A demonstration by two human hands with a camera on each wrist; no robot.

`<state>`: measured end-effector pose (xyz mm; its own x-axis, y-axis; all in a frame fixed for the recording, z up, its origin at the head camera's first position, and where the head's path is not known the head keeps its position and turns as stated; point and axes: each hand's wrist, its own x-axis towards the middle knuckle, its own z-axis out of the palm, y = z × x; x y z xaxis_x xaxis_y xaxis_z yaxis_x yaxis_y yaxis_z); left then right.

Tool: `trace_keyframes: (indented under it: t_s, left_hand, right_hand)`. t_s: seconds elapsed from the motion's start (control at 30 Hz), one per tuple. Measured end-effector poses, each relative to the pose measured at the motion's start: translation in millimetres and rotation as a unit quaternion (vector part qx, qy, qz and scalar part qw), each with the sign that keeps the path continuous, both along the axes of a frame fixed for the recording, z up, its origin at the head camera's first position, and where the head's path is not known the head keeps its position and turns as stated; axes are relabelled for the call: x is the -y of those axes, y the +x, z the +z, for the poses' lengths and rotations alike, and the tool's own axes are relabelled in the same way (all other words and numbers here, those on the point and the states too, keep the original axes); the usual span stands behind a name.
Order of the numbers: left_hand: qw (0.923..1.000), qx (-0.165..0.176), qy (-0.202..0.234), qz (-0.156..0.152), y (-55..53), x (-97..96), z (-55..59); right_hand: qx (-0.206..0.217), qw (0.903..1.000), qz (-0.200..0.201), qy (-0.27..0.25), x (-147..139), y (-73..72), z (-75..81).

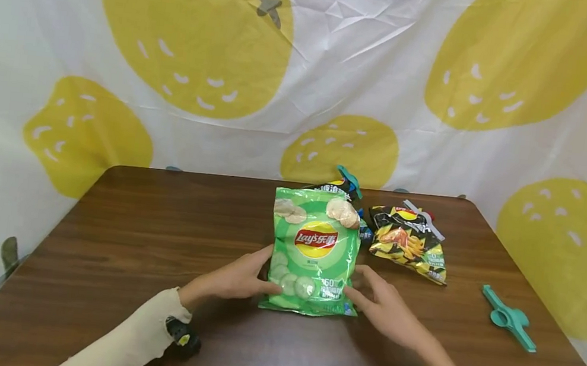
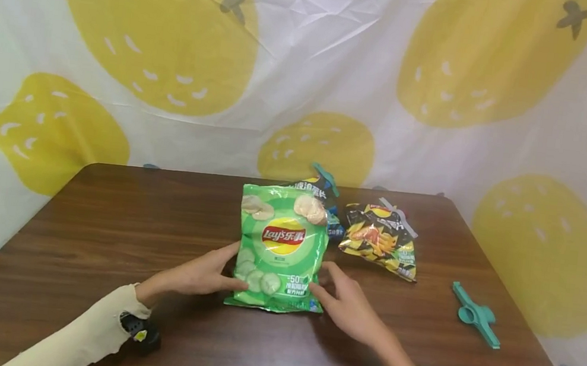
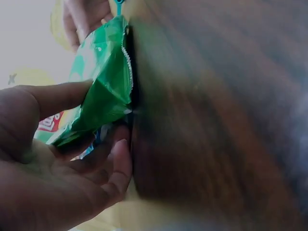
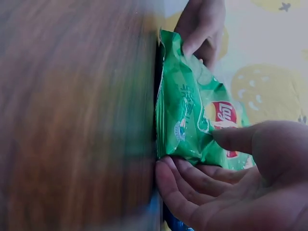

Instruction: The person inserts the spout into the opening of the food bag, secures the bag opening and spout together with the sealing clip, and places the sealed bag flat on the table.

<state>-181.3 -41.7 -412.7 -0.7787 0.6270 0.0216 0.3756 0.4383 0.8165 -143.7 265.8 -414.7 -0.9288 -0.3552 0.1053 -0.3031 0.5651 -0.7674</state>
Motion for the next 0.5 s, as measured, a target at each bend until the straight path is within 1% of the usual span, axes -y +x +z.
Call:
trace_keyframes:
  t_s: [0.1,0.17,0.27,0.33,0.4,0.43,0.5]
  left_hand:
    - [0.9996,0.023,0.012,-0.009,-2.5,2.6,-2.2]
    - [0.999,0.041,0.019,-0.008,-3.6,4.5,-4.0]
    - [0.9982,0.057,0.018,-0.001,-4.7,5.9,-6.2]
    - [0.9979,0.063,0.016,0.004,-5.5,5.8,-7.3]
    - [0.998,0.062,0.012,0.007,-6.0,4.8,-7.8]
    - [0.9981,0.06,0.009,0.01,-6.0,4.4,-8.3]
    - [0.9984,0.052,0.006,0.019,-6.3,4.0,-9.1]
  right_hand:
    - [0.007,0.9999,0.011,-0.006,-3,0.8,-3.1]
    - [0.01,0.9999,0.011,-0.004,-5,1.1,-3.5]
    - [0.004,0.9999,0.011,0.005,-12,1.7,-1.0]
    - [0.006,0.9999,0.011,0.003,-20,1.0,3.4]
    - [0.009,0.9998,0.012,-0.013,-31,-0.6,9.5]
    - [0.016,0.9995,0.012,-0.025,-38,-2.4,12.9]
    - [0.038,0.997,0.018,-0.065,-57,-7.6,20.0]
